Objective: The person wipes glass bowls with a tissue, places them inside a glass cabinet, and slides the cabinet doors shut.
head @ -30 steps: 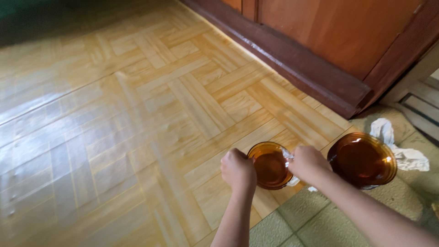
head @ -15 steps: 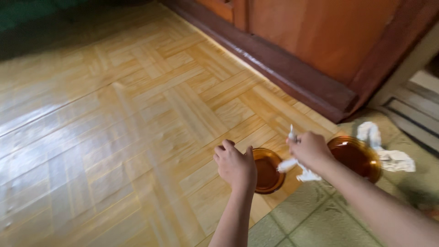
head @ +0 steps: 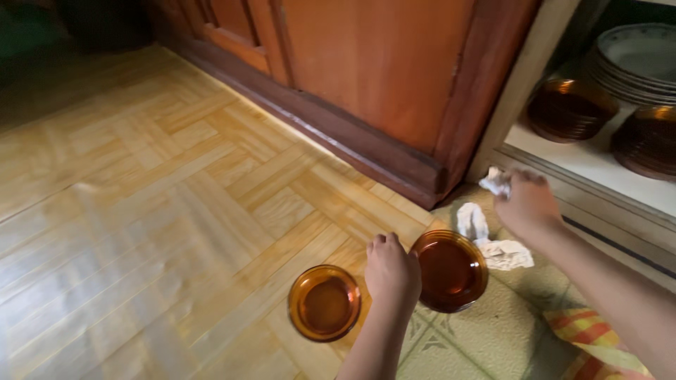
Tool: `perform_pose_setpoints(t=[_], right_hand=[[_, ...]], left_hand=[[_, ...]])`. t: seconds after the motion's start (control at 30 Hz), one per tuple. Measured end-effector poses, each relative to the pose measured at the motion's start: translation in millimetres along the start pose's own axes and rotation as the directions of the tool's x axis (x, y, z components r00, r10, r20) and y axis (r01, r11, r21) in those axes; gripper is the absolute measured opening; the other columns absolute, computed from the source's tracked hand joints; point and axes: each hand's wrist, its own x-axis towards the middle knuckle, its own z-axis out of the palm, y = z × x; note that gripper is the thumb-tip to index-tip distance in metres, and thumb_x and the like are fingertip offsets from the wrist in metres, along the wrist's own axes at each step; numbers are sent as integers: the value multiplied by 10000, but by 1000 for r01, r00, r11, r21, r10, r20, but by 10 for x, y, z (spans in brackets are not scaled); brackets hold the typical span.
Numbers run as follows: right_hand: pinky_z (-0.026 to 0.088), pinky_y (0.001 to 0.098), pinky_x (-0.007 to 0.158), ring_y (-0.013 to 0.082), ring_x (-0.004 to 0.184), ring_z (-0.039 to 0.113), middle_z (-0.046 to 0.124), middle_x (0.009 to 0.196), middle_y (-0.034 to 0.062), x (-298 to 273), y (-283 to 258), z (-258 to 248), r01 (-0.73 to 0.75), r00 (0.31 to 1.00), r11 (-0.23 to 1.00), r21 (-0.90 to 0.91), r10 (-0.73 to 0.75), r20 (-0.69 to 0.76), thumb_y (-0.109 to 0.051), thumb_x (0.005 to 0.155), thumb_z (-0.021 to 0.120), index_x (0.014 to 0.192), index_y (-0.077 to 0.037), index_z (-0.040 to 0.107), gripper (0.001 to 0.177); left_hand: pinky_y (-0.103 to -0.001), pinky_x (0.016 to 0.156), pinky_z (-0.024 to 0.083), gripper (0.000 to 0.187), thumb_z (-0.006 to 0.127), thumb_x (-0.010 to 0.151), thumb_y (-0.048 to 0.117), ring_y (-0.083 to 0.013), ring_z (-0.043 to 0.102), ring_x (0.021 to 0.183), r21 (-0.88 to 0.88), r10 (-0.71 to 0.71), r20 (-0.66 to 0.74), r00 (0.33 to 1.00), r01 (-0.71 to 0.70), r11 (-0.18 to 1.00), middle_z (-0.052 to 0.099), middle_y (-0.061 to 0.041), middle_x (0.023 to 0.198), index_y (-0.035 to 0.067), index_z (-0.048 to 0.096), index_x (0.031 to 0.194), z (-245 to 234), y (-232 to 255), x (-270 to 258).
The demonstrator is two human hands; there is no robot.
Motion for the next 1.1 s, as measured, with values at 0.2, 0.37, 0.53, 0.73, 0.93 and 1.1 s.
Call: perform_pose_setpoints(t=[0.2, 0.37, 0.53, 0.73, 0.93, 1.1], right_hand=[[596, 282, 779, 155, 1267, 598, 548, 1505, 20, -391, 37, 139, -167, 782, 986, 9, 127, 610, 48, 893, 591, 1343, -251, 686, 549], [396, 383, 1069, 273, 1401, 419, 362, 1610, 43, -699, 364, 551, -61, 830, 997, 43, 27, 557, 29, 815, 712, 1477, -228, 529, 733], [489, 338, 1131, 225, 1253, 640, 626, 1397, 33, -777, 547, 674, -119, 836, 993, -11, 107, 539, 109, 825, 619, 1348, -181, 655, 599], [557, 373, 1017, 290, 1117, 702, 648, 1354, 106, -721, 628, 604, -230, 847, 972, 42, 178, 501, 0, 805, 733, 1316, -163, 686, 538], [579, 386, 927, 309, 999, 749, 738, 1208, 141, -731, 760, 640, -261, 891, 953, 151, 178, 418, -163, 821, 787, 1252, -145, 720, 436], [593, 384, 899, 318, 959, 758, 755, 1166, 144, -714, 780, 594, -282, 896, 946, 159, 200, 398, -205, 802, 816, 1225, -158, 738, 433]], left_hand=[[-483, 884, 547, 280, 769, 865, 199, -370, 631, 1085, 20, -91, 77, 993, 90, 996, 633, -159, 1172, 57, 650, 1074, 264, 111, 36], [-486, 820, 549, 296, 822, 764, 136, -372, 650, 1012, 2, -50, -50, 997, 50, 999, 647, -175, 1069, 58, 656, 996, 272, 121, 5], [-497, 784, 553, 265, 829, 749, 133, -376, 684, 921, -23, -92, -87, 992, 91, 996, 673, -156, 1005, 92, 667, 955, 276, 116, 29], [-496, 785, 549, 207, 818, 787, 203, -365, 694, 904, 6, -152, -73, 986, 153, 988, 718, -149, 899, 90, 680, 893, 249, 132, 36], [-482, 769, 563, 119, 788, 803, 206, -358, 709, 888, -40, -173, -96, 980, 170, 985, 731, -142, 898, 122, 738, 871, 207, 157, 1], [-482, 744, 569, 89, 777, 814, 226, -366, 711, 855, -25, -171, -122, 978, 170, 985, 732, -149, 882, 150, 758, 858, 178, 180, -12]])
